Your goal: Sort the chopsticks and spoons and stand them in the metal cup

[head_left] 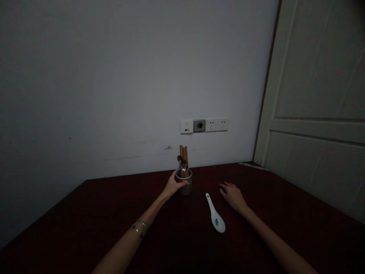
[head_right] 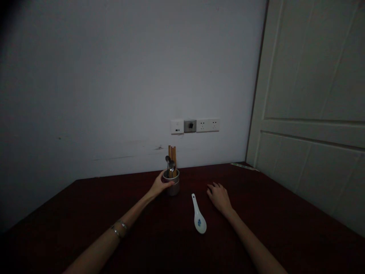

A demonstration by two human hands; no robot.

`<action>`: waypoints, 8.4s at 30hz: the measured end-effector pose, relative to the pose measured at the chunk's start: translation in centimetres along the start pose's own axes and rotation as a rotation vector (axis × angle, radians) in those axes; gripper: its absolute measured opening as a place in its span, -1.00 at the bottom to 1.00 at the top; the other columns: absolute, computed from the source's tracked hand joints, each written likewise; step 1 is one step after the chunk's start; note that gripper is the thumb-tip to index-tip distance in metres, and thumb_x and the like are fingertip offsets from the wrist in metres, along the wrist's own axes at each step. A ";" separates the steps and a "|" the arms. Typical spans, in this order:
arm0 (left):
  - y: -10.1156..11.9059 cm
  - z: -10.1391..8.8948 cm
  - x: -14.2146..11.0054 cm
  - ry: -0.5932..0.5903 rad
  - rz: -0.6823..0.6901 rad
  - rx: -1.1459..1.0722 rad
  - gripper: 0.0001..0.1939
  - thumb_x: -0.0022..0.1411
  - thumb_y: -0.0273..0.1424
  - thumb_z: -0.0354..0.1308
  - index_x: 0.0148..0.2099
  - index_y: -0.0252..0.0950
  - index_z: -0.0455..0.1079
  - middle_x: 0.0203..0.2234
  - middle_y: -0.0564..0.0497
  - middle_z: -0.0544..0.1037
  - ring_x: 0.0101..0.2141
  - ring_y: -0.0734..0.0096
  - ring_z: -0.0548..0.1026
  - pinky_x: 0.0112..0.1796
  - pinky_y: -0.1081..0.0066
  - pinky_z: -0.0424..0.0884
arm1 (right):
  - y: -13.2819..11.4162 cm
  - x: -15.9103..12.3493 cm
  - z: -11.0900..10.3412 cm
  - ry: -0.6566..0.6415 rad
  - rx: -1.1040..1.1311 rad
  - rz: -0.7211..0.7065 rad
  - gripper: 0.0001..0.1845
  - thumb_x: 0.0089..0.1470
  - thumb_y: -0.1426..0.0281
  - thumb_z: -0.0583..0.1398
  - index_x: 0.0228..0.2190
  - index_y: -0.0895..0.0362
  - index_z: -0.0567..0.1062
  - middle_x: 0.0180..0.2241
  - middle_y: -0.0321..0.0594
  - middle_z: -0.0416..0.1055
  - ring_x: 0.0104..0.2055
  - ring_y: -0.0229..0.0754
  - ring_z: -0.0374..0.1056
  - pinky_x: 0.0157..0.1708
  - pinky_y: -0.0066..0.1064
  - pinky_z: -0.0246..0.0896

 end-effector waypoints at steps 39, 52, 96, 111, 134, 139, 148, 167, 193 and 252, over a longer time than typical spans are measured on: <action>0.7 0.2 -1.1 0.087 -0.040 0.080 -0.34 -0.18 -0.36 0.33 0.01 -0.32 0.21 -0.05 -0.16 0.39 -0.04 0.20 0.35 -0.02 0.23 0.23 | -7.0 -0.9 -4.8 -0.586 0.475 -0.208 -0.49 -0.14 0.22 0.21 -0.14 0.22 0.42 -0.48 -0.26 0.41 -0.55 -0.34 0.27 -0.56 -0.55 0.16; 0.0 0.0 -0.9 0.099 -0.043 0.076 -0.33 -0.19 -0.35 0.33 0.02 -0.30 0.21 -0.05 -0.15 0.40 -0.02 0.19 0.34 -0.01 0.22 0.22 | -5.0 -3.9 -0.4 -0.540 0.703 0.036 -0.59 -0.18 0.12 0.21 -0.45 0.23 0.55 -0.70 -0.36 0.26 -0.69 -0.44 0.06 -0.73 -0.58 -0.09; -0.3 0.2 -0.7 0.077 -0.051 0.105 -0.31 -0.15 -0.33 0.30 0.05 -0.31 0.15 -0.01 -0.17 0.36 -0.02 0.20 0.34 -0.02 0.21 0.25 | -4.4 -9.7 0.2 -0.800 0.681 0.266 -0.74 -0.11 0.31 0.18 -0.67 0.22 0.39 -0.77 -0.37 0.30 -0.78 -0.44 0.17 -0.84 -0.66 -0.04; -0.6 0.1 -0.6 0.068 -0.015 0.085 -0.28 -0.15 -0.32 0.30 0.07 -0.33 0.14 -0.03 -0.21 0.37 -0.01 0.16 0.33 -0.01 0.18 0.23 | -4.0 -8.2 -3.2 -0.579 0.722 0.292 -0.85 -0.09 0.47 0.10 -0.60 0.25 0.40 -0.63 -0.22 0.42 -0.62 -0.33 0.35 -0.70 -0.60 0.20; -0.2 0.2 -1.1 0.100 0.038 0.065 -0.31 -0.14 -0.34 0.31 0.06 -0.30 0.15 -0.06 -0.14 0.39 -0.02 0.20 0.33 0.00 0.21 0.20 | -15.7 9.8 -18.0 -0.228 0.030 -0.541 -0.75 -0.01 0.37 0.10 -0.38 0.27 0.51 -0.58 -0.16 0.45 -0.69 -0.40 0.22 -0.64 -0.58 0.05; -0.2 0.3 -1.1 0.086 0.068 0.054 -0.32 -0.13 -0.33 0.31 0.04 -0.31 0.15 -0.05 -0.14 0.39 -0.04 0.22 0.35 0.00 0.23 0.20 | -18.0 11.1 -16.9 -0.342 -0.082 -0.578 -0.72 -0.01 0.34 0.12 -0.35 0.27 0.53 -0.61 -0.19 0.44 -0.69 -0.41 0.23 -0.63 -0.60 0.06; -0.4 0.3 -1.0 0.079 0.068 0.056 -0.30 -0.13 -0.33 0.30 0.07 -0.31 0.12 -0.03 -0.15 0.37 -0.02 0.22 0.34 0.01 0.23 0.20 | -23.0 9.6 -17.1 -0.161 -0.497 -0.778 -0.77 -0.08 0.39 0.19 -0.34 0.19 0.56 -0.40 -0.05 0.49 -0.37 -0.17 0.39 -0.46 -0.49 0.09; -0.2 0.2 -1.1 0.103 0.051 0.046 -0.30 -0.16 -0.34 0.32 0.05 -0.30 0.15 -0.04 -0.15 0.37 -0.04 0.22 0.35 0.00 0.24 0.21 | -25.5 6.6 -14.0 -0.074 -0.597 -1.014 -0.80 0.06 0.44 0.06 -0.35 0.24 0.47 -0.15 -0.01 0.32 -0.21 -0.15 0.29 -0.50 -0.51 0.09; -0.6 0.2 -0.9 0.095 0.088 0.055 -0.29 -0.15 -0.33 0.32 0.06 -0.31 0.14 -0.02 -0.16 0.35 -0.01 0.21 0.32 0.01 0.23 0.19 | -25.4 4.9 -7.6 -0.167 -0.600 -1.028 -0.78 0.06 0.47 0.06 -0.38 0.24 0.51 -0.29 -0.02 0.42 -0.35 -0.16 0.42 -0.50 -0.50 0.23; -0.6 -0.1 -0.9 0.110 0.087 0.097 -0.28 -0.15 -0.32 0.32 0.07 -0.28 0.14 -0.04 -0.14 0.37 -0.04 0.24 0.35 -0.02 0.25 0.23 | -14.0 3.4 3.1 -0.210 1.251 -0.227 -0.30 -0.25 0.60 0.10 0.01 0.06 0.19 -0.09 -0.16 0.34 -0.21 -0.22 0.34 -0.20 -0.30 0.27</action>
Point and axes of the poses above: each hand's wrist, its own x-axis towards the middle knuckle, its own z-axis out of the palm, y = z × x, the point moved 9 cm from there along x, towards the middle knuckle
